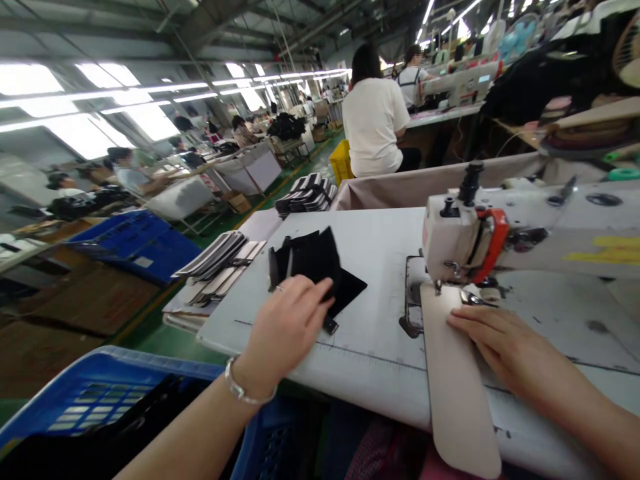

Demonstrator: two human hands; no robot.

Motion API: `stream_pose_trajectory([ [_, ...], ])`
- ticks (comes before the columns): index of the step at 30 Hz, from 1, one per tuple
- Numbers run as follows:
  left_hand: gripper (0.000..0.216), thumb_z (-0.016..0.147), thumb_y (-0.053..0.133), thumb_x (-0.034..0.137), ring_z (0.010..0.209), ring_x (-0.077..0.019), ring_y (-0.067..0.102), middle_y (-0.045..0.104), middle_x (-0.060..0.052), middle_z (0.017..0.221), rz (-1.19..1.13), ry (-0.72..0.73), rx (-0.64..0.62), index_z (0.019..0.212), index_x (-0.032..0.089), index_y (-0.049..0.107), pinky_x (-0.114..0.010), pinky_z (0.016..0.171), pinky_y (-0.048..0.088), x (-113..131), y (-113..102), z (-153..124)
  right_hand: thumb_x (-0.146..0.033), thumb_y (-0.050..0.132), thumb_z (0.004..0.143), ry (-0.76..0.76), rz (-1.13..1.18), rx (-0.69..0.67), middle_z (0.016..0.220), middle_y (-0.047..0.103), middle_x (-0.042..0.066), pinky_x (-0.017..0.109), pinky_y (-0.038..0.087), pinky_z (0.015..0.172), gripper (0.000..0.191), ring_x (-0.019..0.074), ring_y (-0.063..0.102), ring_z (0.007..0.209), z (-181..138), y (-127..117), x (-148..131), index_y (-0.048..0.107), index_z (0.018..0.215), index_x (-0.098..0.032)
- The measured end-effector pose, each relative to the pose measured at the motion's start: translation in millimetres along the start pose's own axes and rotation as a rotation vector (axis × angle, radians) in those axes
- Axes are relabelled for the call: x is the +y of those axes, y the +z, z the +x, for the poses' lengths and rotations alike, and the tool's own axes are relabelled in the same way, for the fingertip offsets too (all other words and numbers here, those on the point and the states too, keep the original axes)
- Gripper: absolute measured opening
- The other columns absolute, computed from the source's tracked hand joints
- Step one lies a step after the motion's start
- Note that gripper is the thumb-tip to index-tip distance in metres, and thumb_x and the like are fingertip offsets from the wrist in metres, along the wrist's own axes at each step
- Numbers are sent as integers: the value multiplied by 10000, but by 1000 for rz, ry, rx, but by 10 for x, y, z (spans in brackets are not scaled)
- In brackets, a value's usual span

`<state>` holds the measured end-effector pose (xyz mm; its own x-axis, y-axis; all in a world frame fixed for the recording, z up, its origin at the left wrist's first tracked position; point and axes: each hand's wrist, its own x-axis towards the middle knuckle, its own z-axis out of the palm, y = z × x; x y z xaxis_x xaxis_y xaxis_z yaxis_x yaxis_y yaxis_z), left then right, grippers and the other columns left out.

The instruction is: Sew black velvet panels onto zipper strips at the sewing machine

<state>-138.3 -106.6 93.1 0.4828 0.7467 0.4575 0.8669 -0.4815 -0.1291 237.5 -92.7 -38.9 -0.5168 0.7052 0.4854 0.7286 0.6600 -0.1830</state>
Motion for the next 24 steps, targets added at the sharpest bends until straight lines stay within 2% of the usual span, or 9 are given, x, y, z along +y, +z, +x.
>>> stream_pose_trajectory([
  [3,320,1063,445,334,871,-202,626,665,-66,947,-358,288,-260,1171,153,686,-327,809,534,596,70,-14,-189,441,1018,-30,0,-40,1351,652,85,519,541,1010,375,276,619,1212,160,-75,-75,627,1343,-218],
  [5,317,1056,467,407,844,-172,623,654,-28,917,-565,328,-429,1083,210,714,-281,766,527,793,264,69,-174,456,1014,-31,10,-68,1361,644,92,525,534,1018,382,275,609,1222,208,-58,-94,606,1365,-203],
  [6,299,1059,465,391,885,-170,624,656,-25,952,-604,290,-447,1083,223,712,-280,805,525,826,385,148,-172,466,1012,-21,24,-79,1373,636,93,523,527,1029,388,271,600,1234,212,-41,-97,593,1378,-202],
  [9,226,1038,515,282,1111,-244,579,630,-90,1163,-431,27,-345,1182,174,653,-401,1004,479,765,747,456,-172,487,1009,14,68,-85,1399,613,93,521,498,1067,399,264,571,1264,183,-1,-100,568,1399,-201],
  [11,223,970,638,277,1129,-300,550,609,-132,1166,-271,-108,-331,1130,121,632,-465,1002,468,684,930,615,-169,480,1011,24,81,-91,1404,608,91,533,489,1075,396,268,564,1269,169,-2,-105,566,1396,-204],
  [13,158,925,689,238,1043,-285,564,619,-114,1068,-263,-160,-357,1005,122,618,-442,944,483,612,1040,689,-167,473,1013,28,84,-99,1401,609,89,539,491,1070,391,272,566,1263,174,-17,-113,565,1391,-208],
  [17,98,912,675,230,776,-176,575,630,-6,836,-702,-255,-418,921,169,599,-305,756,481,513,1095,733,-175,486,1011,39,91,-117,1396,610,90,533,496,1063,369,277,568,1258,205,-38,-135,567,1370,-204],
  [20,88,882,684,246,682,-133,571,647,23,756,-1032,-296,-483,926,172,664,-246,665,451,538,1116,852,-196,489,1017,53,88,-96,1397,606,106,527,495,1062,345,281,571,1256,213,-37,-149,565,1354,-189],
  [24,3,811,718,156,646,-115,567,656,19,709,-999,-254,-507,811,156,715,-223,613,411,728,1229,1079,-192,478,1022,41,56,-73,1463,553,128,532,497,1052,381,297,555,1277,206,-41,-150,525,1399,-166],
])
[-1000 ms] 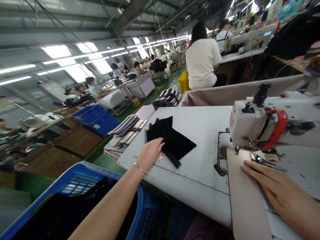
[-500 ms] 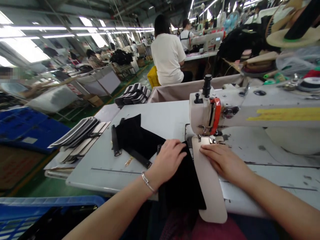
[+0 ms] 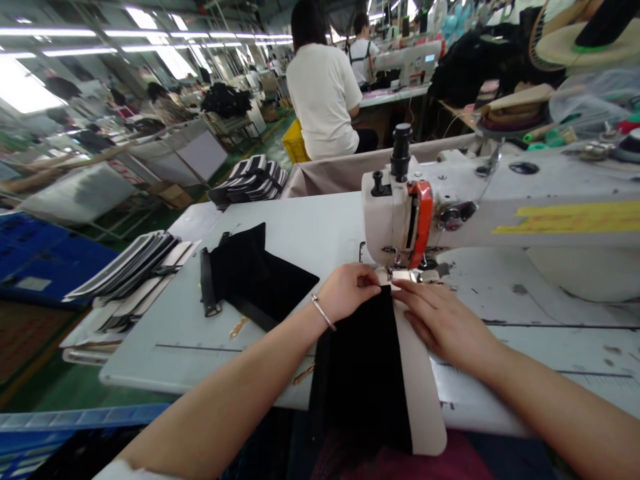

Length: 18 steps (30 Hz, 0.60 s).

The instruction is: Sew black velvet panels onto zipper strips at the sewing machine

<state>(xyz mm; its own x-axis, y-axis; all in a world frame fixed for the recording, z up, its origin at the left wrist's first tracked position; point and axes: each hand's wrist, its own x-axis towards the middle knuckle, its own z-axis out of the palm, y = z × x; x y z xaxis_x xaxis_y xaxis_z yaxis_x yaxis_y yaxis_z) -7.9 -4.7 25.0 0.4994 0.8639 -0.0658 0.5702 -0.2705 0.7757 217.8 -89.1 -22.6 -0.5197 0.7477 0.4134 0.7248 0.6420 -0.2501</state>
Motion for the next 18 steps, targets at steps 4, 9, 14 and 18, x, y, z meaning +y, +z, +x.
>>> stream_pose_trajectory([
  [4,43,800,726,138,631,-121,599,680,13,693,154,-10,56,761,157,722,-224,596,409,63,125,146,-173,479,1012,-7,18,-49,1430,580,124,522,509,1025,392,291,570,1248,-1,-20,1,539,1400,-173],
  [9,62,838,691,150,725,-159,684,729,-9,742,230,-9,69,831,163,751,-235,644,458,119,112,149,-163,483,1006,18,25,-50,1437,572,136,524,502,1028,401,294,562,1263,5,-28,-13,542,1403,-157],
  [14,56,834,699,156,722,-171,688,728,-21,731,289,4,115,793,157,738,-251,698,488,139,115,153,-175,474,1019,28,3,-50,1475,544,132,520,491,1039,413,296,550,1280,4,-22,-17,514,1430,-153],
  [18,58,840,686,162,724,-172,685,737,-30,771,303,15,122,821,158,741,-257,704,491,98,148,163,-179,454,1032,37,-15,-65,1515,507,125,506,479,1056,410,291,529,1312,-2,-16,-22,499,1439,-151],
])
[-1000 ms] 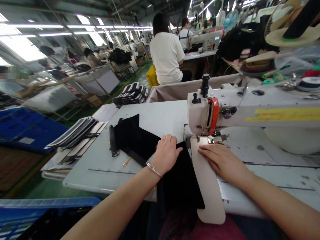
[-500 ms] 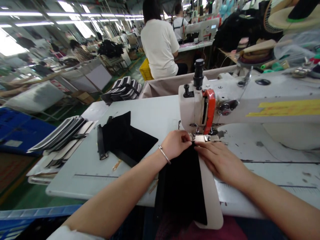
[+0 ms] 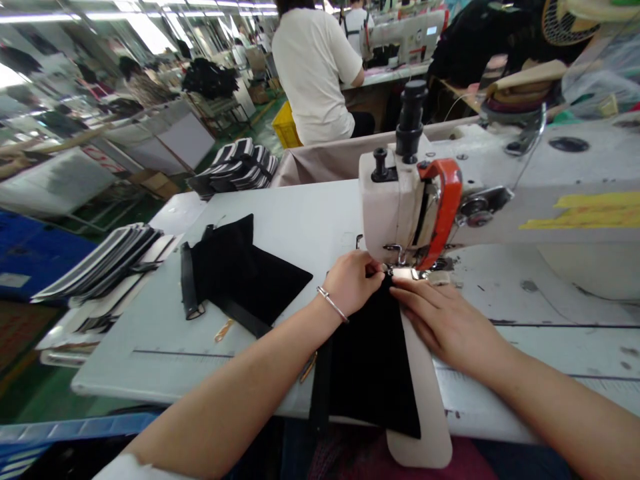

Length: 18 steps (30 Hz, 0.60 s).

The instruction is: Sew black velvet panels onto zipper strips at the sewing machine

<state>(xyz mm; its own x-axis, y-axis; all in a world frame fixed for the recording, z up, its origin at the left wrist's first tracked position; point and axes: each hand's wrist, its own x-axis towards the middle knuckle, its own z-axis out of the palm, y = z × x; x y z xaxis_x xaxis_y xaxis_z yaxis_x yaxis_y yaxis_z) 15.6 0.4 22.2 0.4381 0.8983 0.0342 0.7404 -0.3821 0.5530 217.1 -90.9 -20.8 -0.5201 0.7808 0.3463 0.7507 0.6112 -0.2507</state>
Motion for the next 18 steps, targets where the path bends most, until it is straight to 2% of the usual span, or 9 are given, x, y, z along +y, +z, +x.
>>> stream_pose_trajectory([
  [6,69,878,679,183,801,-197,700,740,-61,855,20,-4,12,852,147,732,-289,762,532,-20,60,60,-188,458,1033,-16,11,18,1508,515,126,507,476,1061,408,291,518,1326,17,10,37,509,1436,-159],
  [9,69,913,656,165,907,-223,699,731,-80,950,90,57,62,916,152,724,-357,866,564,6,57,-53,-153,490,1003,-54,55,4,1470,554,121,522,496,1038,425,293,544,1298,16,-45,46,536,1424,-189],
  [12,132,968,616,189,1128,-255,652,703,-104,1155,150,312,77,1043,170,722,-452,1043,524,59,38,-492,-97,480,975,-70,82,-38,1461,568,103,525,494,1057,453,276,545,1309,-50,-138,-16,560,1406,-208],
  [14,142,987,610,229,1185,-240,633,702,-79,1204,115,528,-29,1067,190,720,-439,1087,509,96,37,-918,-94,468,975,-65,90,-69,1475,561,90,509,495,1069,461,259,546,1317,-129,-190,-91,558,1413,-211],
  [16,168,1010,585,271,1192,-212,640,712,-62,1225,83,622,-93,1103,204,708,-411,1112,504,120,57,-1323,-130,480,989,-53,101,-73,1493,547,82,497,491,1084,461,252,543,1328,-206,-215,-163,542,1438,-219],
  [18,203,1032,529,213,1216,-194,637,718,-65,1244,71,659,-62,1156,196,689,-385,1110,513,125,99,-1609,-182,499,1005,-43,109,-62,1507,535,77,498,476,1102,455,256,535,1341,-258,-214,-207,529,1456,-228],
])
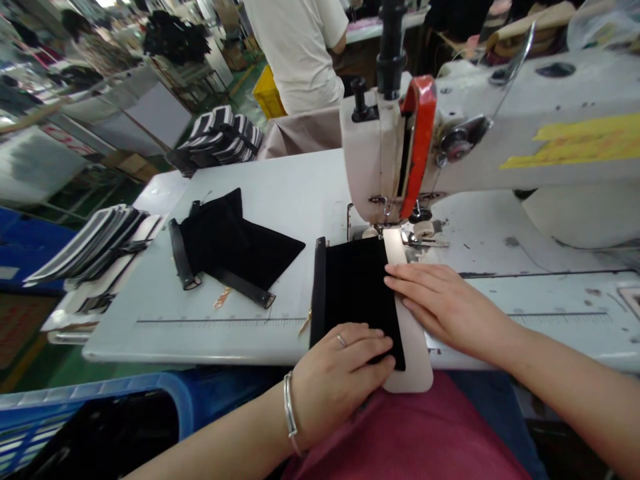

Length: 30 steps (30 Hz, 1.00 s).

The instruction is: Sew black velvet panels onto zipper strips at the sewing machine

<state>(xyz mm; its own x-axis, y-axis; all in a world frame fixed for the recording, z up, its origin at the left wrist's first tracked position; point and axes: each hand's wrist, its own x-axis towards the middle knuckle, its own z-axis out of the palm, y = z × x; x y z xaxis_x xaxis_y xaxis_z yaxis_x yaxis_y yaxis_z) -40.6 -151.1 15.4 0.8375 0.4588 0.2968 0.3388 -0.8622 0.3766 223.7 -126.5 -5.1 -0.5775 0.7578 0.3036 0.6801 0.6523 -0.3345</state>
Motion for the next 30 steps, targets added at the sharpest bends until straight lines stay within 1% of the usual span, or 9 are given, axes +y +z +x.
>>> stream_pose_trajectory([
  [2,251,1036,485,148,1244,-190,626,717,-77,1258,16,23,37,1206,176,668,-377,1103,522,88,54,-111,-220,505,1019,11,-2,6,1510,532,71,503,462,1112,432,260,528,1345,-19,20,-12,535,1450,-232],
  [4,255,1032,487,135,1249,-198,625,718,-82,1261,28,36,55,1216,162,661,-383,1098,527,109,80,-133,-247,503,1031,18,-8,2,1510,532,67,508,454,1114,405,263,525,1343,-18,37,-7,546,1434,-232],
  [8,201,1012,532,146,1136,-175,673,741,-57,1194,-27,21,23,1135,175,689,-340,1036,553,-6,-14,17,-260,502,1036,26,-16,-1,1515,526,58,501,451,1115,403,259,515,1349,-11,46,0,534,1437,-236],
  [10,211,1018,507,150,1108,-165,676,740,-57,1166,-44,-24,15,1116,176,692,-340,1036,552,-178,-93,183,-264,506,1034,33,-13,1,1513,528,63,500,460,1108,408,259,519,1346,-15,46,-3,531,1440,-239],
  [14,285,1017,511,204,1363,-262,529,607,-144,1399,110,-182,61,1271,147,628,-516,1161,457,-686,-132,587,-267,507,1026,20,-5,19,1484,553,85,517,493,1072,431,274,536,1328,-22,52,-4,523,1456,-245],
  [16,314,1008,537,227,1386,-271,509,581,-153,1430,116,-189,27,1304,145,605,-526,1171,448,-892,-83,725,-262,509,1021,10,-2,26,1475,561,84,517,505,1060,459,275,537,1327,-24,60,1,499,1480,-252],
  [18,304,1009,544,241,1358,-262,536,604,-144,1401,92,-177,21,1292,152,610,-511,1161,462,-1001,-29,783,-264,506,1022,9,-2,17,1481,556,79,514,503,1067,469,270,530,1335,-27,68,7,484,1491,-252],
  [23,298,1006,556,239,1329,-261,552,615,-138,1376,62,-157,73,1280,137,615,-488,1153,474,-991,7,743,-274,488,1033,25,-5,-14,1507,529,68,499,484,1096,423,261,497,1362,-36,69,5,510,1453,-232],
  [30,278,1002,561,216,1269,-255,586,637,-128,1322,82,-151,66,1258,127,623,-468,1132,496,-959,-3,752,-270,469,1039,57,-29,-29,1529,504,43,482,475,1100,423,248,468,1376,-35,47,-37,489,1460,-230],
])
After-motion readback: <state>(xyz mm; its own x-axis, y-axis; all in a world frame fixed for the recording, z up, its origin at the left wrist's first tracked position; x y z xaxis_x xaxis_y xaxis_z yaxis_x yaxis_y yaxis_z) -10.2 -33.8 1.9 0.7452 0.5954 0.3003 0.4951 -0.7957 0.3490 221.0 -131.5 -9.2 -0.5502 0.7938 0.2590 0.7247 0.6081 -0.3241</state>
